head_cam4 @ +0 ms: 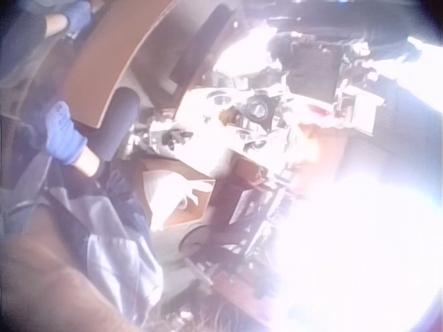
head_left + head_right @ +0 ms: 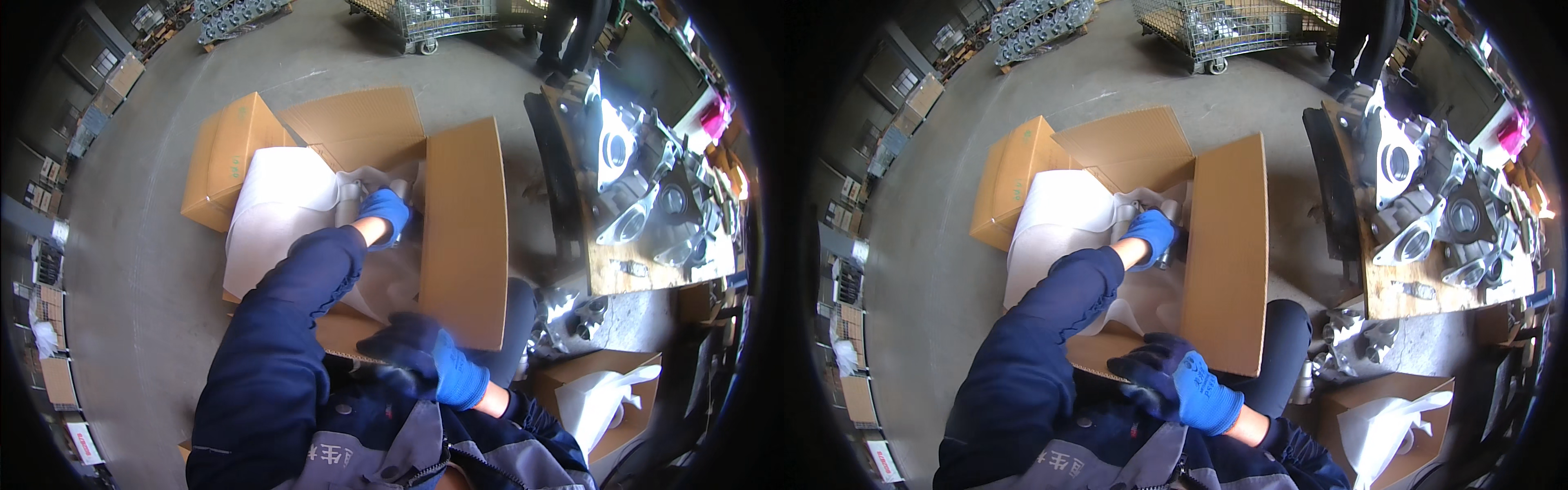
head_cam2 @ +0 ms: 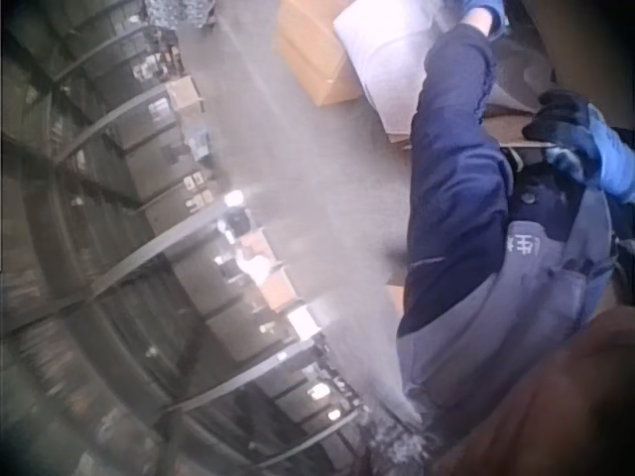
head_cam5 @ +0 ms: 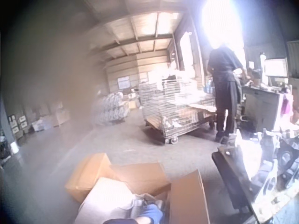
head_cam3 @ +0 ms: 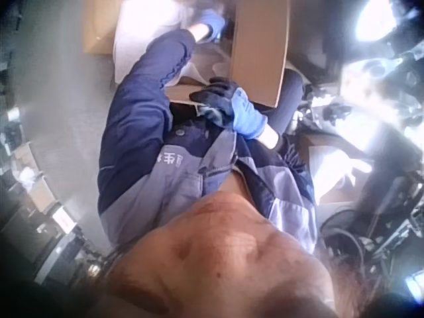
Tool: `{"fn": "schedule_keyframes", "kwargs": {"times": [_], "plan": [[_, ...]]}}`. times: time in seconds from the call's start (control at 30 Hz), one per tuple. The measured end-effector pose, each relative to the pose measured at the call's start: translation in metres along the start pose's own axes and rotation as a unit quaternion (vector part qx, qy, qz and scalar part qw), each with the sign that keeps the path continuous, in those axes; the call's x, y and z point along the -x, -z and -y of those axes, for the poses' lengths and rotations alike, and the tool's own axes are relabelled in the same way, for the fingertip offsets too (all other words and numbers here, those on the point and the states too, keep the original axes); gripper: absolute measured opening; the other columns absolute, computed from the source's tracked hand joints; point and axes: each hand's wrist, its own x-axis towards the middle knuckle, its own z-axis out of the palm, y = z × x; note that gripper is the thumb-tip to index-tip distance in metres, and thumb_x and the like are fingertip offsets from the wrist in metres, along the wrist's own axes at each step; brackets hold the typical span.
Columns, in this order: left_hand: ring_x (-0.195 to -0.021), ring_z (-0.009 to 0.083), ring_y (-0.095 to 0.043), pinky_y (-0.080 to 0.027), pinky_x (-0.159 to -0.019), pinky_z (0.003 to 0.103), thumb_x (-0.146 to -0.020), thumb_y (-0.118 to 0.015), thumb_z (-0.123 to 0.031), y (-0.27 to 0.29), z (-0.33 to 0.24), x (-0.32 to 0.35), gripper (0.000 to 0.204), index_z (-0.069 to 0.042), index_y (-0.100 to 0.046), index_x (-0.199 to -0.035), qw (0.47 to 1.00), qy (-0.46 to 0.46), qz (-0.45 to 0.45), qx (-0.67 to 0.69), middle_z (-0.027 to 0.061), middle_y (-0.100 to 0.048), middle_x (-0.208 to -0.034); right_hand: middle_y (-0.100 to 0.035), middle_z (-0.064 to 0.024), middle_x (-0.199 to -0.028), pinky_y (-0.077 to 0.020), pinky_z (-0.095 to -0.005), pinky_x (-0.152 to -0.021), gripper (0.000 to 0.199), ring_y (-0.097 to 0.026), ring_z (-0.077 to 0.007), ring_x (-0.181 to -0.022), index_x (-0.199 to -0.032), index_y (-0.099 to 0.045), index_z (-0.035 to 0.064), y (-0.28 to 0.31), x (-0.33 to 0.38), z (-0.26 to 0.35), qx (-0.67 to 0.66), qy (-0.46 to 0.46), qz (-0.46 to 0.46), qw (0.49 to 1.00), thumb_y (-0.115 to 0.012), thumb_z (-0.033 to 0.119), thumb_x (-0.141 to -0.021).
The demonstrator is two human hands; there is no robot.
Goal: The person packs shiny metal parts into a cardboard box. They remove each part from a plastic bag, place it into the box, and arrange them with white foam padding. The person closes the box and seals it with tape.
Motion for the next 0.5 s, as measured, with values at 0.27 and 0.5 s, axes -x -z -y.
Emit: {"fn": "schedule_keyframes", "kwargs": {"times": [0.27,0.5], "plan": [[-0.101,0.0425,-0.071,-0.058,-0.083,0.048,-0.089,-0.066,-0.023,-0.042,-0.002,-0.015,0.027,-0.002,-0.071,-0.105,0.995,-0.024,-0.093,0.032,0.0242,-0.073,-0.103,-0.069,-0.0182,-0.123,-0.0472,-0.0505,-0.107,0.051,-0.065,-0.0390,-0.115,-0.132,-0.065,0.0045,0.009,0.006,-0.017,-0.084,0.022,0.083,0.993,-0.071,0.019,-0.083],[-0.106,0.0363,-0.071,-0.058,-0.089,0.042,-0.095,-0.062,-0.030,-0.096,-0.020,-0.076,0.033,-0.004,-0.071,-0.114,0.996,0.030,-0.068,-0.042,0.0171,-0.074,-0.114,-0.068,-0.0167,-0.129,-0.0468,-0.0488,-0.107,0.045,-0.065,-0.0373,-0.116,-0.128,-0.068,0.0023,0.041,0.022,-0.021,-0.152,-0.065,0.067,0.984,-0.073,0.017,-0.086]]}}
